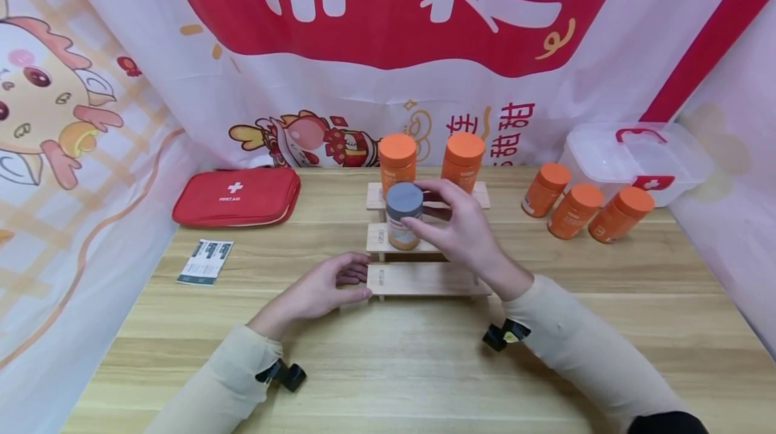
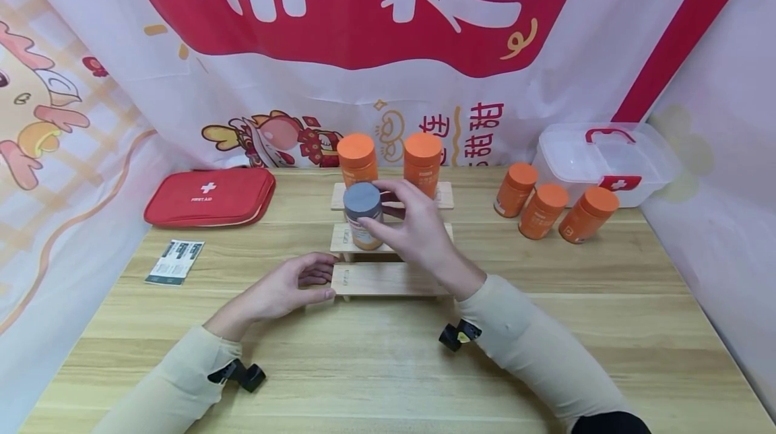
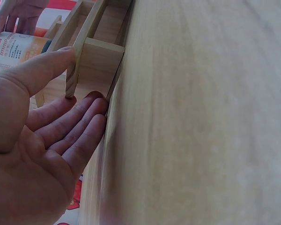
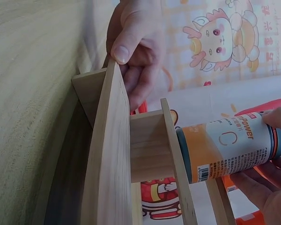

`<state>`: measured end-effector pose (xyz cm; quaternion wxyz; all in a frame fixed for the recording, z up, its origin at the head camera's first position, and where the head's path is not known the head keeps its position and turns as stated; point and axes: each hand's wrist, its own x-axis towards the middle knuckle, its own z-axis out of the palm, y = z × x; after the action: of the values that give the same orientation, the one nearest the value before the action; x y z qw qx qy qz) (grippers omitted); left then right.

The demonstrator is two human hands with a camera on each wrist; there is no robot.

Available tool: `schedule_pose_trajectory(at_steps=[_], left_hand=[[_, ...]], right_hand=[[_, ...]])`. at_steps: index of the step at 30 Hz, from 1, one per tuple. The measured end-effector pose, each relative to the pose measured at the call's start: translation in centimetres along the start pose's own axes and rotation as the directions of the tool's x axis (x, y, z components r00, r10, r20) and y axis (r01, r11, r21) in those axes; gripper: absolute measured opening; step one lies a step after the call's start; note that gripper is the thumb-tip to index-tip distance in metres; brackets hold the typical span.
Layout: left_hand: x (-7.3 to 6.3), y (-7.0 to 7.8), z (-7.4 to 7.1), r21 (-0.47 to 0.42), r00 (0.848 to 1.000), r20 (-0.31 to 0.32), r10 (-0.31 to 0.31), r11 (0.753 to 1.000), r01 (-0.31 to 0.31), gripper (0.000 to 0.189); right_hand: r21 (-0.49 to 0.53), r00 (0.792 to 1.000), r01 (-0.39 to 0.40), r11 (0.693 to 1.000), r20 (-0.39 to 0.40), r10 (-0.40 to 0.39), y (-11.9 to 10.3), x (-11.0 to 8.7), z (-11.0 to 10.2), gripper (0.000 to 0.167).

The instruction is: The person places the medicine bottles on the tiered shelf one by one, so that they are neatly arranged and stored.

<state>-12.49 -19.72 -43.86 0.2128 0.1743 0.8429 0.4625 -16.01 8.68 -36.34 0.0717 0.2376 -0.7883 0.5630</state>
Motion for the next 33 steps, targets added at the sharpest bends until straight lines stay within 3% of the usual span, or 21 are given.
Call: schedule_pose_trajectory(at_steps=[21, 33], left_hand=[[0.09, -0.35, 0.08, -0.012, 0.999, -0.004, 0.048, 0.999, -0.048, 0.061], [0.09, -0.12, 0.17, 0.012, 1.000, -0.011, 0.030, 0.999, -0.030, 0.062]], right_hand=[[-0.001, 0.998, 0.064, 0.998, -0.017, -0.064, 0.18, 0.21, 0.81, 0.058], [-0.012, 0.998, 0.059, 0.998, 0.009, -0.059, 0.16, 0.16, 0.51, 0.060]])
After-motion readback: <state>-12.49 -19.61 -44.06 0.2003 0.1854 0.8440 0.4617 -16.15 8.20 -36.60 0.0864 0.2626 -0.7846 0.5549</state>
